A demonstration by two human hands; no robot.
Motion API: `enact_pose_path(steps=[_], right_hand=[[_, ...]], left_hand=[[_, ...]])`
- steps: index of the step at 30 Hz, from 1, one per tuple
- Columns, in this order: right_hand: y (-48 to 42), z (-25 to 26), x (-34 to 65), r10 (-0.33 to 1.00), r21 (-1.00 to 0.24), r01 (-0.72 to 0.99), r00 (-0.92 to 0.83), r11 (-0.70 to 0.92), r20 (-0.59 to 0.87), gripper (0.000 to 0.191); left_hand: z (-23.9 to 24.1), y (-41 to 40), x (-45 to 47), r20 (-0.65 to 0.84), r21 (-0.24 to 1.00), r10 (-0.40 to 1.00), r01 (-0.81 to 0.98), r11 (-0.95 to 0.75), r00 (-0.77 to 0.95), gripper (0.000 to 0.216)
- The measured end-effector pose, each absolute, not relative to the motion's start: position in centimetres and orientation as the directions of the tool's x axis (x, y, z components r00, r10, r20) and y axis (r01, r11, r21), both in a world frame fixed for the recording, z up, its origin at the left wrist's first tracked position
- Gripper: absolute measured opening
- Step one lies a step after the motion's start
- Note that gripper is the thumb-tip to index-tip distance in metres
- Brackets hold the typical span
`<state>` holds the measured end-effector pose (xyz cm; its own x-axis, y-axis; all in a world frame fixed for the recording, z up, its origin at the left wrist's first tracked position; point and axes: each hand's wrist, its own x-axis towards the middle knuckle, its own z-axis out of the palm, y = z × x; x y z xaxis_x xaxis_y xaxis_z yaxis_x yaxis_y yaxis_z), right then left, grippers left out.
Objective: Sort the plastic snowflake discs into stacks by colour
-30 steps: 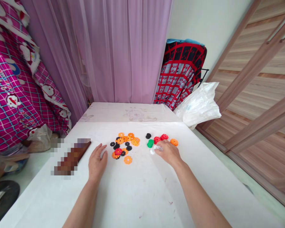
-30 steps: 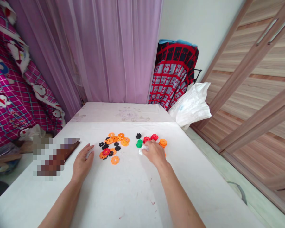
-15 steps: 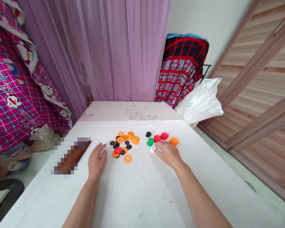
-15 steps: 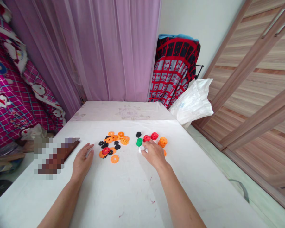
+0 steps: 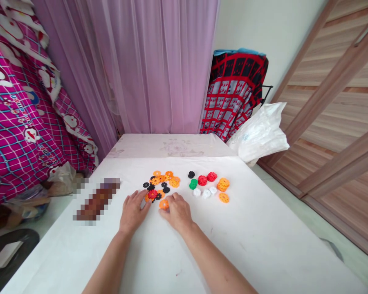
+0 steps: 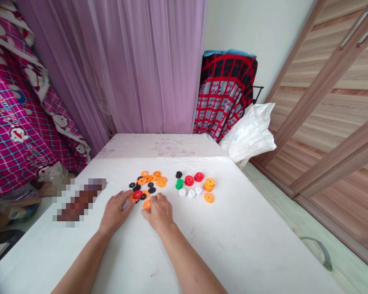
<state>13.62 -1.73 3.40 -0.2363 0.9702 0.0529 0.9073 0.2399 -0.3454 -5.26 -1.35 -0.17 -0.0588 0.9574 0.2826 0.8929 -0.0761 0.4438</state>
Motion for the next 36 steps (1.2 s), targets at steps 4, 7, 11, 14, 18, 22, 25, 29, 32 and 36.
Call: enact_pose_path(steps=[4,7,11,14,18,22,25,29,32,36], right_hand=[[-1.8,3.4,13.7,0.974,-0.358,0.907,-0.221,0.222,0.044,0.025],[-2.4,2.9,14.9,0.979,-0.39,0.899,-0.196,0.199,0.049,0.024],[-3.3,1.5,19.6,0.973,-0.492,0.842,-0.164,0.223,0.16,0.023],[-3.4,0.8,25.4,0.944,-0.546,0.817,0.008,0.184,0.33,0.026],[-2.3,0.7,32.3,0.873,-0.572,0.818,0.318,-0.056,0.37,0.031],[-1.2,0.4,34.4,0.888,-0.551,0.815,0.375,-0.18,0.265,0.037],[-0.9,-0.1,34.1,0.902,-0.537,0.821,0.363,-0.192,0.234,0.042],[-1.1,-0.3,33.7,0.911,-0.489,0.849,0.344,-0.199,0.227,0.041],[-1.2,0.1,33.3,0.915,-0.423,0.881,0.329,-0.21,0.232,0.04],[-1.2,0.6,32.9,0.93,-0.338,0.914,0.304,-0.223,0.208,0.036]], left_hand=[[-0.2,-1.4,-5.3,0.291,0.402,0.957,0.909,-0.108,-0.015,0.041],[-0.2,-1.3,-5.4,0.298,0.378,0.955,0.918,-0.117,-0.001,0.04],[0.0,-1.3,-5.5,0.279,0.352,0.96,0.93,-0.108,0.006,0.041],[-0.1,-1.3,-5.7,0.288,0.337,0.957,0.934,-0.12,0.019,0.042],[-0.6,-1.0,-6.1,0.331,0.31,0.943,0.939,-0.146,0.037,0.041],[-1.1,-0.8,-6.6,0.359,0.296,0.931,0.94,-0.172,0.058,0.041],[-1.3,-0.7,-6.8,0.377,0.295,0.923,0.935,-0.197,0.076,0.041],[-1.5,-0.6,-7.1,0.392,0.294,0.917,0.933,-0.206,0.079,0.04],[-1.5,-0.5,-7.2,0.389,0.291,0.917,0.932,-0.217,0.092,0.04],[-1.6,-0.5,-7.3,0.383,0.296,0.92,0.932,-0.211,0.087,0.041]])
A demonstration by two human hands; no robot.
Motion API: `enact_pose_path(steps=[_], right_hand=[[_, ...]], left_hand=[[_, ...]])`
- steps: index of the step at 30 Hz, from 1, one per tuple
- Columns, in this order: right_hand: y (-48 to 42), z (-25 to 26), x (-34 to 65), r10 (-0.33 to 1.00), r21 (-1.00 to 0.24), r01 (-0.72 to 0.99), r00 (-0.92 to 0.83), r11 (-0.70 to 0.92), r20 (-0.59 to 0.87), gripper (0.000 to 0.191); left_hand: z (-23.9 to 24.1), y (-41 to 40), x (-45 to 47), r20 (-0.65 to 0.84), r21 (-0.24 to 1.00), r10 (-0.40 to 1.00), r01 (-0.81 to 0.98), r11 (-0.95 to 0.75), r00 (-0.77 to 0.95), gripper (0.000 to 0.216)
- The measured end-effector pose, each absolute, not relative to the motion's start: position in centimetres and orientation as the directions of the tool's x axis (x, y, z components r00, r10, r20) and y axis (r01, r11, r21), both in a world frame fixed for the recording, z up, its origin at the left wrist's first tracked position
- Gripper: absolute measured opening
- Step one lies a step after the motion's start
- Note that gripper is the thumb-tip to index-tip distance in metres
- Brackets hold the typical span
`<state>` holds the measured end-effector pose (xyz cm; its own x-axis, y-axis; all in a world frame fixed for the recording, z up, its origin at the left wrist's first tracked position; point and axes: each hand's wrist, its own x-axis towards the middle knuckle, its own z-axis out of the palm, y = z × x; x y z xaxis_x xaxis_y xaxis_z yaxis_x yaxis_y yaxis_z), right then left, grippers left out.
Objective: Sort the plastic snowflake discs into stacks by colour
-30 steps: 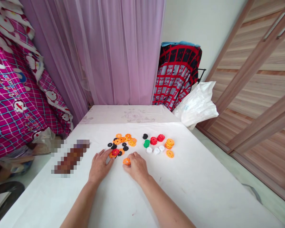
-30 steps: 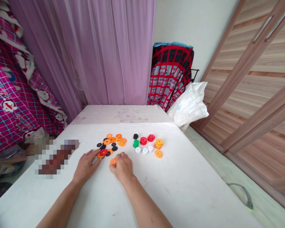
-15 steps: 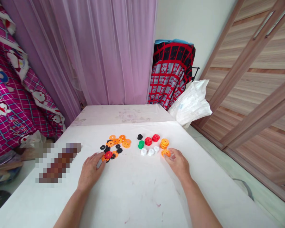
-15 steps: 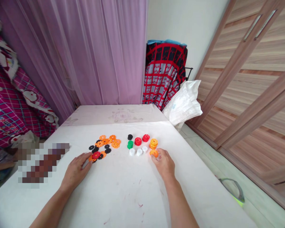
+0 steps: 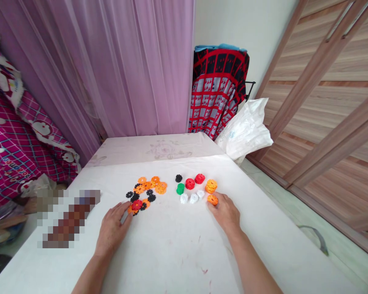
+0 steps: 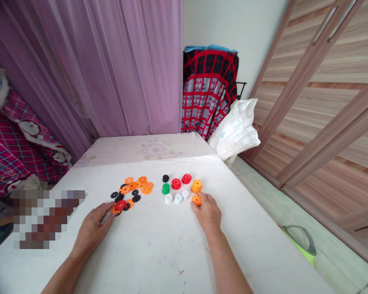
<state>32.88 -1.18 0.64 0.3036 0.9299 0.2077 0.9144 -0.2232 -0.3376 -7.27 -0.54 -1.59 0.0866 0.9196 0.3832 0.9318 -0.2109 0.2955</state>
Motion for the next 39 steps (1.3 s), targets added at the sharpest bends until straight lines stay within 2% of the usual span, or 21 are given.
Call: enact_pose_path(steps=[5,9,16,22,34,39], right_hand=[[-1.3,0.4,32.9,0.926,-0.321,0.915,0.318,-0.244,0.202,0.032],[-1.3,-0.3,33.4,0.922,-0.357,0.907,0.316,-0.224,0.223,0.035],[-1.4,-1.2,34.0,0.89,-0.587,0.793,0.376,-0.165,0.258,0.048],[-1.4,-1.5,34.6,0.843,-0.713,0.695,0.435,-0.092,0.316,0.045],[-1.4,-1.9,34.7,0.774,-0.717,0.695,0.484,-0.056,0.408,0.039],[-1.7,-1.3,34.3,0.737,-0.707,0.706,0.495,-0.034,0.459,0.037]], left_hand=[[-1.6,-0.9,-7.0,0.391,0.303,0.918,0.932,-0.199,0.069,0.039],[-1.4,-1.2,-6.7,0.364,0.321,0.93,0.931,-0.175,0.049,0.038],[-0.6,-1.6,-5.9,0.265,0.309,0.962,0.939,-0.151,0.067,0.044],[-0.2,-1.8,-5.5,0.229,0.333,0.963,0.918,-0.215,0.143,0.037],[0.9,-1.6,-3.5,0.318,0.348,0.934,0.896,-0.275,0.163,0.022],[0.9,-2.1,-3.2,0.409,0.368,0.897,0.868,-0.332,0.169,0.025]])
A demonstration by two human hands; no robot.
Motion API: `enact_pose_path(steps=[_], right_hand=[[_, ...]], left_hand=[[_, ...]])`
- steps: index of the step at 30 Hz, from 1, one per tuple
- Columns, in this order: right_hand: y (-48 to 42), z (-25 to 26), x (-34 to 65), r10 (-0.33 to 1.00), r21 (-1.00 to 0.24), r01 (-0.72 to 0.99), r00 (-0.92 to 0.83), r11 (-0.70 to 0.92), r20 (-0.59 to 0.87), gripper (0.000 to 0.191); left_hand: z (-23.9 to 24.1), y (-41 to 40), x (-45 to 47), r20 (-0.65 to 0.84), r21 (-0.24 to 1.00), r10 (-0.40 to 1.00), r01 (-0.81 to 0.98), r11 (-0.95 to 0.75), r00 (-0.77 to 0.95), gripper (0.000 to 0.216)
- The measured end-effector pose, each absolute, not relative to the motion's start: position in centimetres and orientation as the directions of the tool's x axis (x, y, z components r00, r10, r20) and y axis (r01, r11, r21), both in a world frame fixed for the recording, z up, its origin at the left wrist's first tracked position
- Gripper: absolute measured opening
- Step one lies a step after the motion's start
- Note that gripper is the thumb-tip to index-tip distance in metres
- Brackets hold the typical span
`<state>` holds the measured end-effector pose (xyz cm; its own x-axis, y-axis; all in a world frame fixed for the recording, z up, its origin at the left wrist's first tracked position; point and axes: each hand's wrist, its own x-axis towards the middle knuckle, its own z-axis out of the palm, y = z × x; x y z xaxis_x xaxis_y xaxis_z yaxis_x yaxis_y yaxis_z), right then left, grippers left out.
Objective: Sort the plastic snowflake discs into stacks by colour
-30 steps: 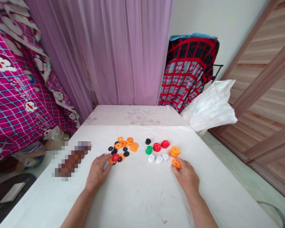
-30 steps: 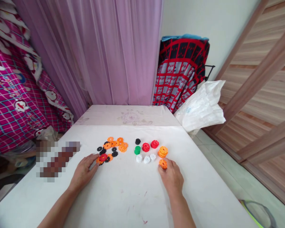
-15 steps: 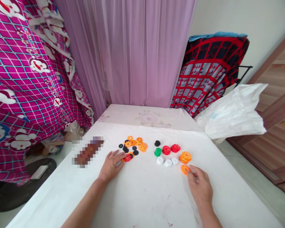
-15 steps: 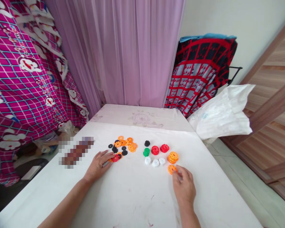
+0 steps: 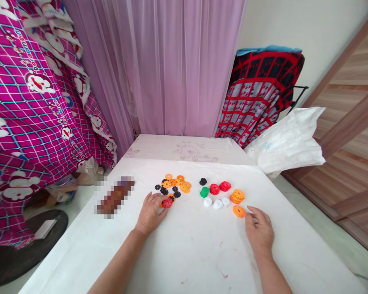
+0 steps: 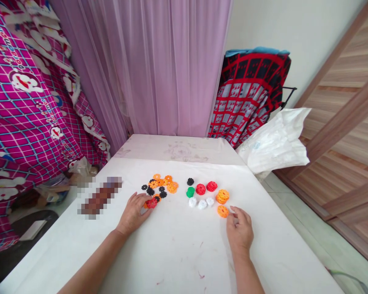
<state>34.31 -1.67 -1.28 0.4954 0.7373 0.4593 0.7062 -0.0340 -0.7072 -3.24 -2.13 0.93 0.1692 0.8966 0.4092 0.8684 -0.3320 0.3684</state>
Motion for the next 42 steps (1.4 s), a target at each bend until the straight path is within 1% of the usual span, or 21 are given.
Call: enact_pose_path(steps=[3,5,6,8,10,11,13,15,16,18,21,23,25,29,32,34,36,38,40,42], right_hand=[[-1.8,-0.8,34.0,0.715,-0.682,0.731,0.476,0.002,0.513,0.035],[-1.9,-0.6,33.9,0.699,-0.661,0.75,0.462,0.02,0.546,0.034],[-2.0,-0.5,33.8,0.69,-0.652,0.758,0.458,0.026,0.56,0.033],[-2.4,-0.4,33.3,0.685,-0.636,0.771,0.445,0.035,0.577,0.032],[-3.0,-0.6,32.1,0.723,-0.621,0.781,0.392,0.064,0.569,0.031],[-3.4,-0.7,31.1,0.758,-0.611,0.785,0.34,0.097,0.557,0.03],[-4.1,-0.9,28.6,0.834,-0.583,0.783,0.163,0.215,0.527,0.027],[-4.5,-0.9,25.7,0.854,-0.533,0.76,-0.057,0.373,0.517,0.025],[-4.5,-0.8,24.3,0.849,-0.513,0.75,-0.12,0.417,0.515,0.025],[-4.1,-0.4,21.9,0.842,-0.476,0.754,-0.186,0.453,0.506,0.025],[-3.1,0.3,19.6,0.868,-0.438,0.786,-0.24,0.436,0.434,0.02],[-2.5,0.6,18.9,0.885,-0.432,0.8,-0.249,0.416,0.393,0.015],[-2.4,0.6,18.5,0.89,-0.432,0.806,-0.239,0.405,0.388,0.014],[-2.9,0.4,18.8,0.881,-0.439,0.794,-0.242,0.42,0.407,0.017],[-2.7,1.1,21.2,0.883,-0.48,0.788,-0.166,0.387,0.439,0.024],[-1.4,2.4,23.9,0.892,-0.514,0.801,-0.053,0.307,0.45,0.028],[0.6,4.0,26.8,0.909,-0.555,0.819,0.108,0.148,0.402,0.029],[2.8,5.4,29.2,0.92,-0.546,0.837,0.178,0.045,0.349,0.032],[4.8,6.3,30.4,0.94,-0.493,0.869,0.127,0.049,0.317,0.034],[6.0,6.4,30.6,0.957,-0.426,0.9,0.036,0.095,0.289,0.035]], left_hand=[[0.6,-2.8,-1.8,0.426,0.412,0.885,0.831,-0.373,0.187,0.03],[0.3,-3.0,-0.3,0.393,0.431,0.883,0.796,-0.425,0.258,0.034],[0.1,-3.0,0.5,0.369,0.437,0.886,0.789,-0.432,0.281,0.039],[-0.2,-2.8,1.5,0.34,0.442,0.895,0.79,-0.424,0.289,0.056],[-0.3,-2.6,1.8,0.342,0.437,0.901,0.803,-0.406,0.269,0.065],[-0.4,-2.6,1.6,0.354,0.431,0.903,0.814,-0.389,0.244,0.064],[-0.6,-2.7,0.5,0.394,0.413,0.906,0.85,-0.327,0.157,0.054],[-0.8,-3.0,-1.1,0.426,0.394,0.903,0.886,-0.243,0.058,0.046],[-0.9,-3.1,-1.9,0.437,0.388,0.899,0.9,-0.198,0.009,0.044],[-1.2,-3.4,-3.5,0.445,0.38,0.893,0.917,-0.125,-0.062,0.042],[-1.6,-3.6,-5.0,0.442,0.388,0.889,0.919,-0.069,-0.12,0.041],[-1.8,-3.6,-5.3,0.438,0.403,0.889,0.913,-0.06,-0.135,0.042],[-1.9,-3.5,-5.2,0.431,0.414,0.892,0.908,-0.064,-0.134,0.042],[-2.1,-3.3,-5.1,0.423,0.418,0.898,0.906,-0.072,-0.124,0.042],[-2.2,-3.3,-5.3,0.418,0.424,0.9,0.902,-0.078,-0.118,0.042],[-2.2,-3.3,-5.4,0.409,0.428,0.906,0.9,-0.084,-0.11,0.043],[-2.2,-3.2,-5.5,0.396,0.432,0.913,0.897,-0.091,-0.098,0.044],[-2.2,-3.0,-5.5,0.384,0.436,0.919,0.895,-0.09,-0.095,0.045],[-2.2,-2.9,-5.6,0.375,0.442,0.922,0.893,-0.083,-0.1,0.045],[-2.3,-2.8,-5.6,0.372,0.442,0.922,0.894,-0.075,-0.107,0.045]])
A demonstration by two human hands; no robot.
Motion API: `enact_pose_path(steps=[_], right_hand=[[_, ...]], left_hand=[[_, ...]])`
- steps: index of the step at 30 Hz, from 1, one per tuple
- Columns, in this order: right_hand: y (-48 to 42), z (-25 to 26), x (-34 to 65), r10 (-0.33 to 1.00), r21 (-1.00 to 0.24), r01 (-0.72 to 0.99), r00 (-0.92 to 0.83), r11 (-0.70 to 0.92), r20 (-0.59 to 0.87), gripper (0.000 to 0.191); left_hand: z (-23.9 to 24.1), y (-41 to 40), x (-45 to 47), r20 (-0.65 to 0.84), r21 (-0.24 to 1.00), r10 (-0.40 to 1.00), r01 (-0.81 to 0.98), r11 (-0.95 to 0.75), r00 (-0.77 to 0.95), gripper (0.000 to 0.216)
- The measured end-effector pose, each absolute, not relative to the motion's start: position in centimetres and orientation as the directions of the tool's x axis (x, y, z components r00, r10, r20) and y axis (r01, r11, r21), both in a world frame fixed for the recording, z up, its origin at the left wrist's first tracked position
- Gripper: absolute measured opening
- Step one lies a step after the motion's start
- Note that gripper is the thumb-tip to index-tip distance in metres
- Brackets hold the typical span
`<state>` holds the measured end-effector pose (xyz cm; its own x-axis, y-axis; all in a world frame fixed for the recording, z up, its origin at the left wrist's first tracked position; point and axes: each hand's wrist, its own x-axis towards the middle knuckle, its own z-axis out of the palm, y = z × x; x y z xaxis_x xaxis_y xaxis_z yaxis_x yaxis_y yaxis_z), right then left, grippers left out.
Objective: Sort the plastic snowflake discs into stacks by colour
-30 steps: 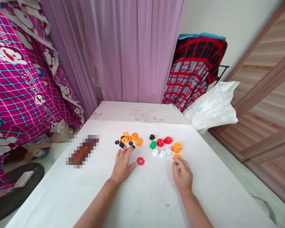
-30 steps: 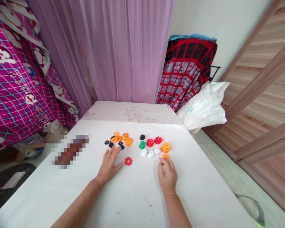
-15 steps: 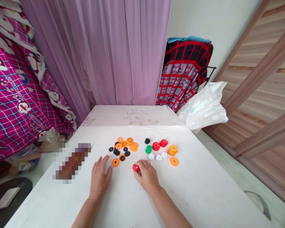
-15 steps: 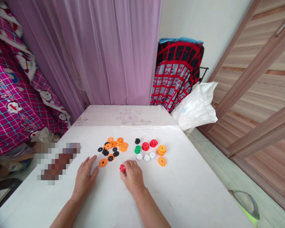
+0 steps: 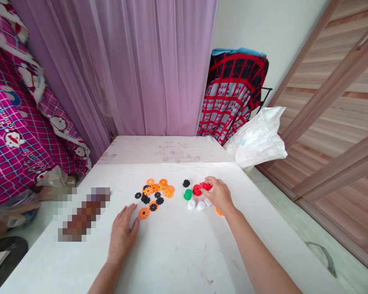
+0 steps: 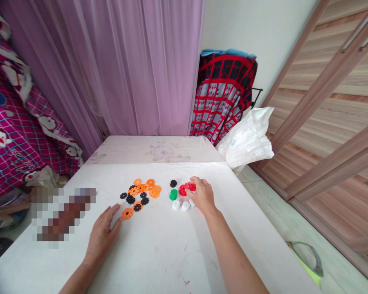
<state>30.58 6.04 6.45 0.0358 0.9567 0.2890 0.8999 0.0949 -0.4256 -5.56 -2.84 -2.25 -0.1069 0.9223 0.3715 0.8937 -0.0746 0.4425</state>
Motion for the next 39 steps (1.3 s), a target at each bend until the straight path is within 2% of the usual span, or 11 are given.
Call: enact_pose_path(steps=[3,11,15,17,19,22,31,39], right_hand=[[6.8,6.0,29.7,0.966,-0.359,0.923,-0.044,0.136,0.254,0.035],[7.4,5.0,29.0,0.975,-0.288,0.945,-0.097,0.154,0.202,0.034],[8.4,5.9,31.4,0.982,-0.319,0.945,-0.011,0.071,0.187,0.031],[9.4,6.6,32.8,0.992,-0.322,0.946,0.081,-0.046,0.094,0.034],[10.5,7.4,33.8,0.992,-0.269,0.955,0.121,-0.128,-0.043,0.041],[12.0,7.8,34.2,0.982,-0.201,0.971,0.099,-0.13,-0.158,0.045],[13.2,6.5,33.1,0.977,-0.174,0.98,0.055,-0.092,-0.206,0.044],[13.0,7.3,32.7,0.977,-0.157,0.98,0.087,-0.119,-0.196,0.046]], left_hand=[[-2.2,-2.9,-5.5,0.375,0.439,0.921,0.896,-0.072,-0.109,0.045],[-2.3,-2.9,-5.6,0.379,0.445,0.918,0.893,-0.071,-0.116,0.045],[-2.3,-2.9,-5.5,0.386,0.45,0.914,0.891,-0.067,-0.126,0.045],[-2.3,-2.9,-5.5,0.385,0.453,0.914,0.889,-0.069,-0.125,0.044],[-2.2,-2.9,-5.4,0.382,0.456,0.915,0.887,-0.068,-0.127,0.044],[-2.3,-2.8,-5.5,0.384,0.458,0.914,0.887,-0.066,-0.131,0.044],[-2.6,-2.8,-5.6,0.409,0.46,0.905,0.883,-0.092,-0.118,0.043],[-2.6,-2.8,-5.5,0.425,0.464,0.897,0.88,-0.098,-0.124,0.042]])
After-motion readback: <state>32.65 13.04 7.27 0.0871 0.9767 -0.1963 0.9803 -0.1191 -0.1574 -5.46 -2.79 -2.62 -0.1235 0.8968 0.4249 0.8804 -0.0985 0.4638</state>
